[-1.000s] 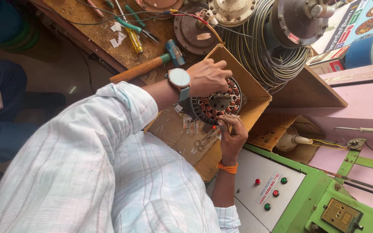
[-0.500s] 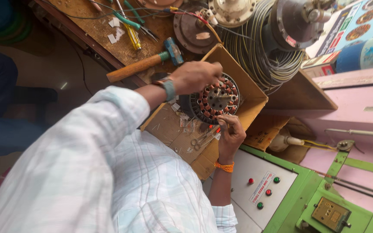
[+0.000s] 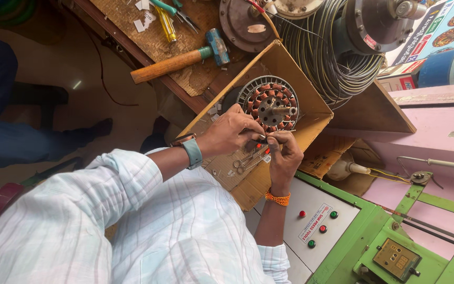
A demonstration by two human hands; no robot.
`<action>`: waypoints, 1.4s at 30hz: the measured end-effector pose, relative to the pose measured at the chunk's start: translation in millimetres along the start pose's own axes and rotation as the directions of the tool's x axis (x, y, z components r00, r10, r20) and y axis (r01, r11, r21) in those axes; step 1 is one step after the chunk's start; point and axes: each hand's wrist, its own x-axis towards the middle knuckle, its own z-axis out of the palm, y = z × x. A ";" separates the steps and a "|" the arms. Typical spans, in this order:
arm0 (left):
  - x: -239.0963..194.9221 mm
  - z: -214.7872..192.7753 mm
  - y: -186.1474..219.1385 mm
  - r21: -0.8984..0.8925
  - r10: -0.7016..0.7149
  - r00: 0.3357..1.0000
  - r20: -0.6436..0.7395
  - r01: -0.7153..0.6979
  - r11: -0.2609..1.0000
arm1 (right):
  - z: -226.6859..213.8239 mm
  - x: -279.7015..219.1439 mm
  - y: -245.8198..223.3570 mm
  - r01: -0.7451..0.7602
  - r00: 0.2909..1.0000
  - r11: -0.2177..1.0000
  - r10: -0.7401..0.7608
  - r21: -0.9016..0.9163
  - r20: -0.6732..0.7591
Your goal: The person works on a motor stator placed in a cardboard box, using shears to cut and trim white insulating material and inserting it into the stator slots. The person repeatedly cuts small pieces and tucks them into the copper windings.
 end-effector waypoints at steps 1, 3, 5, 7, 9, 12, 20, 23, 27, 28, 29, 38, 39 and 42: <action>-1.9 0.9 2.7 -0.005 -0.019 1.000 -0.023 0.019 1.000 | -0.8 -0.7 -0.7 -0.012 1.000 1.000 0.012 0.011 0.004; -3.8 0.4 8.3 0.011 -0.053 0.995 -0.079 0.054 0.998 | -3.5 -1.3 -3.2 -0.034 0.999 0.999 0.034 0.035 0.010; -3.6 -2.0 12.8 0.049 -0.040 0.991 -0.131 0.046 0.998 | -5.1 0.5 -5.7 -0.019 0.999 0.999 0.017 0.047 0.041; -1.5 -5.0 14.8 0.108 0.020 0.984 -0.177 0.000 0.994 | -7.0 3.0 -8.6 -0.021 0.997 0.999 0.018 0.034 0.071; 1.5 -7.0 13.7 0.166 0.078 0.984 -0.162 -0.051 0.985 | -10.1 4.8 -11.7 -0.041 0.994 0.999 0.042 -0.006 0.099; 7.1 -8.2 8.7 0.213 0.153 0.977 -0.145 -0.120 0.970 | -15.5 10.6 -15.6 -0.036 0.987 0.998 0.043 -0.048 0.155; 17.6 -5.1 -4.0 0.133 0.130 0.987 -0.089 -0.118 0.984 | -19.5 19.3 -17.9 -0.083 0.976 0.986 0.110 -0.146 0.187; 17.6 0.5 -7.8 0.101 0.080 0.994 -0.081 -0.071 0.992 | -18.9 15.9 -16.1 -0.077 0.979 0.983 0.106 -0.164 0.172; 17.4 0.8 -10.1 0.097 0.117 0.988 -0.098 -0.108 0.989 | -17.3 16.1 -14.0 -0.048 0.984 0.984 0.076 -0.173 0.158; 17.3 1.7 -10.2 0.079 0.103 0.990 -0.092 -0.096 0.992 | -17.9 15.5 -13.4 -0.047 0.985 0.982 0.076 -0.181 0.154; 17.6 2.1 -10.5 0.082 0.097 0.992 -0.081 -0.091 0.993 | -18.0 15.3 -12.6 -0.046 0.986 0.981 0.075 -0.188 0.150; 18.4 2.1 -10.7 0.093 0.079 0.995 -0.066 -0.073 0.993 | -15.1 14.2 -10.4 -0.052 0.989 0.984 0.074 -0.168 0.128; 18.2 2.4 -10.8 0.096 0.071 0.996 -0.059 -0.065 0.993 | -15.5 13.9 -10.6 -0.056 0.989 0.983 0.079 -0.172 0.127; 17.8 2.6 -11.7 0.099 0.071 0.995 -0.064 -0.064 0.993 | -15.7 13.9 -10.2 -0.040 0.989 0.981 0.067 -0.189 0.135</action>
